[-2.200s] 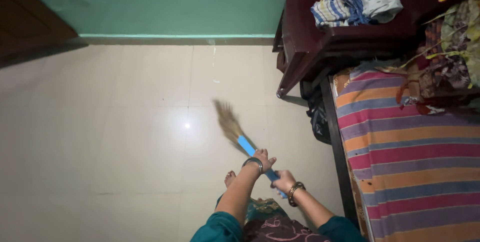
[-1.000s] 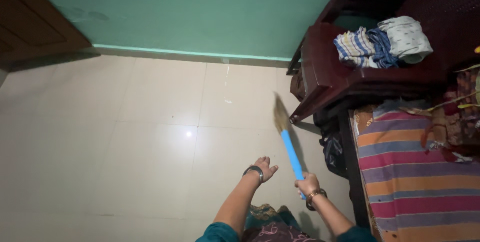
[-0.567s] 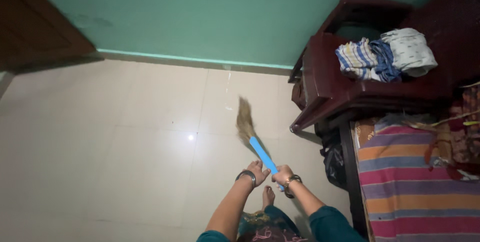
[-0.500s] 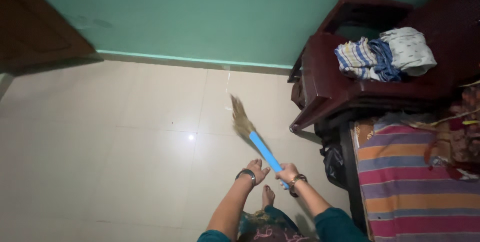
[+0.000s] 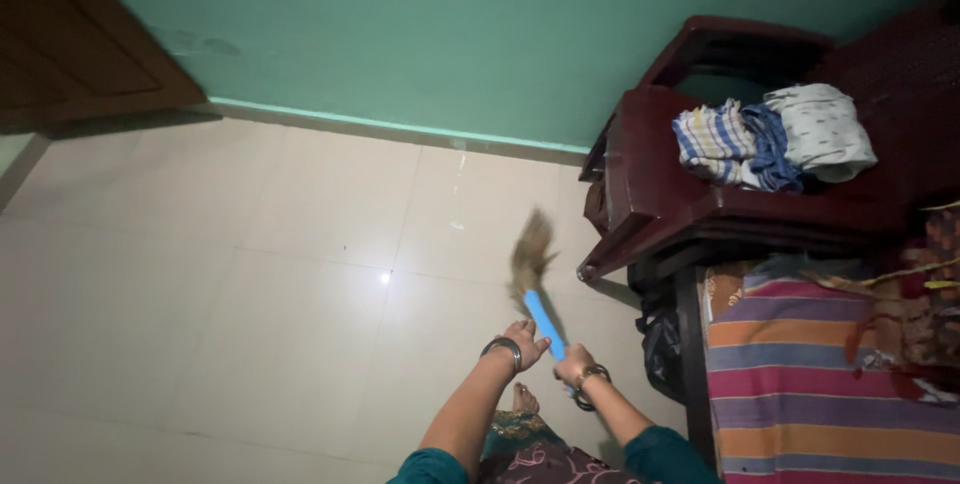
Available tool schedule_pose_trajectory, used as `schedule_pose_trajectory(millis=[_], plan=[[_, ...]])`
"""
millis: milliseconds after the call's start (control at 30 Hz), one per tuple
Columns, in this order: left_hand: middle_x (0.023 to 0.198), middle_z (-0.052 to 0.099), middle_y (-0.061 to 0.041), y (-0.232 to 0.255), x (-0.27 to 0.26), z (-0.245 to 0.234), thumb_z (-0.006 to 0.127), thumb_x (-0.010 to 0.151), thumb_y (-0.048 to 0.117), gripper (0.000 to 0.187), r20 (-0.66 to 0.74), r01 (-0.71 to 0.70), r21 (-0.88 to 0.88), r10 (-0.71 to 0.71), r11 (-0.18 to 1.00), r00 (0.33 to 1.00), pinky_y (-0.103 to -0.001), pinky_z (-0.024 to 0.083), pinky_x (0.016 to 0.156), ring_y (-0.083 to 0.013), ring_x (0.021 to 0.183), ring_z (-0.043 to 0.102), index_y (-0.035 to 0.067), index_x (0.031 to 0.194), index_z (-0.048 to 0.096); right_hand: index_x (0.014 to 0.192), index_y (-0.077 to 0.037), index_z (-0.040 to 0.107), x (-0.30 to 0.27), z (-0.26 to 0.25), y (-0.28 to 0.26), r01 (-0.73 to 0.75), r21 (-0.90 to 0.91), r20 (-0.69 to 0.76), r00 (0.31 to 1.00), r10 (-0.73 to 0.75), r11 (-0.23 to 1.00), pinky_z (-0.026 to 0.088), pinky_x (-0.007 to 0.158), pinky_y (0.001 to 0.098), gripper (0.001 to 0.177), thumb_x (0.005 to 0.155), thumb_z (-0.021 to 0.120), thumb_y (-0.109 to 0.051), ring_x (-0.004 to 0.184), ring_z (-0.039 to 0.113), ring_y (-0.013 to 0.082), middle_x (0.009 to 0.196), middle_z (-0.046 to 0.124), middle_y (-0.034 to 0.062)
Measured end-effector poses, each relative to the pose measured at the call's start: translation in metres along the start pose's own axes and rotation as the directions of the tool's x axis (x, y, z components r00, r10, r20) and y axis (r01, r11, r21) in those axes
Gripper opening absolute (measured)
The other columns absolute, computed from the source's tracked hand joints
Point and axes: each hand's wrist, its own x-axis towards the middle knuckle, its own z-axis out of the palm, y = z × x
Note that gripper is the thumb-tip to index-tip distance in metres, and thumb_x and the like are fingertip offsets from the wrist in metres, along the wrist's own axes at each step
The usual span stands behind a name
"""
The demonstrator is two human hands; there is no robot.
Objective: The person sweeps the tiled floor using a broom, moving dust from near a bed and a dark cabinet towards a doorway.
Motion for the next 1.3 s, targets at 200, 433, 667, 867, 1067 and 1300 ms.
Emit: schedule_pose_trajectory(millis=[200,433,667,867,1067,1300], plan=[[0.167,0.028,-0.013,0.017,0.008,-0.005,0.043,0.099,0.057,0.077,-0.021,-0.026,0.02,0.026,0.999,0.999,-0.056,0.026,0.122,-0.0285,0.154,0.027,0.008,0.158,0.033,0.102,-0.007,0.076,0.013,-0.037,-0.003,0.05,0.399,0.072,0.994,-0.085,0.916,0.044,0.037,0.0341,0.029,0.074,0.071,0.003,0.045,0.056,0.0173,0.065,0.064,0.0074],[0.169,0.021,-0.01,0.026,0.01,-0.019,0.04,0.101,0.056,0.075,-0.028,-0.016,-0.02,0.016,1.0,0.999,-0.055,0.022,0.124,-0.0267,0.157,0.017,0.01,0.159,0.028,0.101,-0.003,0.071,0.008,-0.07,0.024,0.078,0.36,-0.095,0.994,-0.047,0.93,0.046,0.036,0.0373,0.027,0.075,0.071,0.003,0.043,0.057,0.0213,0.062,0.062,0.0111],[0.17,0.018,-0.009,0.033,0.022,-0.026,0.04,0.101,0.057,0.076,-0.024,0.062,-0.052,-0.063,0.997,0.998,-0.054,0.021,0.125,-0.0256,0.157,0.015,0.012,0.161,0.026,0.092,0.009,0.071,0.041,-0.064,-0.006,0.024,-0.09,-0.048,0.998,-0.029,0.996,0.053,0.043,0.036,0.022,0.072,0.077,0.001,0.052,0.07,0.0241,0.068,0.071,0.0177],[0.17,0.019,-0.011,0.037,0.044,-0.013,0.04,0.101,0.059,0.08,-0.042,0.029,-0.033,-0.03,0.999,0.999,-0.054,0.022,0.124,-0.0259,0.157,0.016,0.008,0.16,0.025,0.103,-0.001,0.076,0.053,-0.072,-0.005,0.067,0.138,0.07,0.995,-0.077,0.988,0.044,0.039,0.0369,0.026,0.077,0.069,0.002,0.046,0.06,0.0194,0.067,0.066,0.0125],[0.17,0.019,-0.01,0.052,0.06,-0.018,0.038,0.101,0.058,0.077,-0.024,0.004,-0.023,-0.004,1.0,1.0,-0.054,0.022,0.124,-0.026,0.157,0.016,0.01,0.16,0.025,0.12,-0.015,0.068,0.042,-0.099,0.026,0.148,0.308,-0.097,0.988,-0.124,0.94,0.046,0.038,0.0388,0.051,0.073,0.07,0.004,0.044,0.06,0.0218,0.066,0.068,0.0114],[0.169,0.019,-0.011,0.052,0.059,-0.043,0.04,0.101,0.057,0.076,-0.017,-0.019,-0.021,0.019,1.0,1.0,-0.053,0.022,0.125,-0.0276,0.157,0.016,0.01,0.16,0.027,0.102,0.003,0.073,0.069,-0.105,-0.004,-0.022,0.074,-0.189,0.981,0.036,0.997,0.055,0.042,0.0368,0.026,0.077,0.069,0.0,0.049,0.069,0.0223,0.069,0.072,0.0141]])
